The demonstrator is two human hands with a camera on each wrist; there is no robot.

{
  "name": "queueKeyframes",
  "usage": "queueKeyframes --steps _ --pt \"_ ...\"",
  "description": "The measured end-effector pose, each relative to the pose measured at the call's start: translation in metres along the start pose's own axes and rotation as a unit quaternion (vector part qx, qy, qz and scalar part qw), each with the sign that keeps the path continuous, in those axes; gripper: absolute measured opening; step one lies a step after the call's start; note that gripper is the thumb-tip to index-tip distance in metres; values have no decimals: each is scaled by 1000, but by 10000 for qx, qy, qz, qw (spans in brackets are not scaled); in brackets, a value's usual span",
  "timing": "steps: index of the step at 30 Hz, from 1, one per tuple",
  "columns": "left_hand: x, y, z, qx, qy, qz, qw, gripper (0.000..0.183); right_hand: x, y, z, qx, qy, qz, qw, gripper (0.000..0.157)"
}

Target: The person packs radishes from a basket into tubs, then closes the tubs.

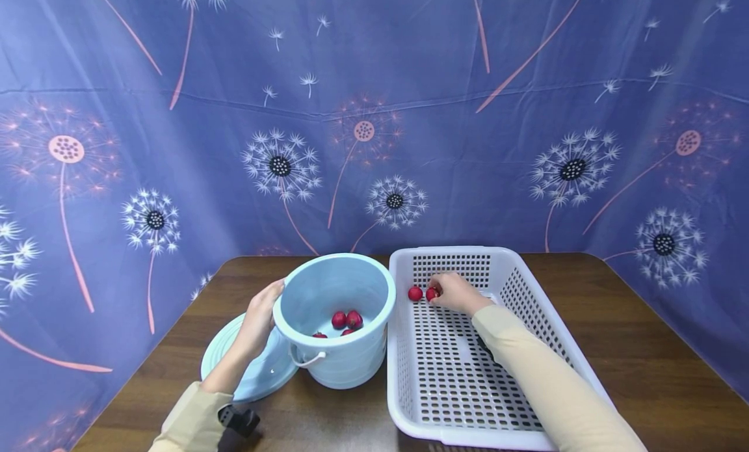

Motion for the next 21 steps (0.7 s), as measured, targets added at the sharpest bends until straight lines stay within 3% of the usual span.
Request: queueKeyframes --steps 13,21 --pt "-1 -1 -1 27 30 24 10000 46 -1 -3 4 -93 251 -125 9996 25" --pt "0 0 1 -18 12 21 10000 46 1 -14 2 -75 216 71 9997 27"
Point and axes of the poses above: each hand's wrist, its own x-axis away from the middle knuckle, its own y-axis out of the palm, z = x × y, the point moved 9 cm from there along -x, towards the middle knuckle, and after that the axes turned 4 degrees about x, right-handed, at the moved point
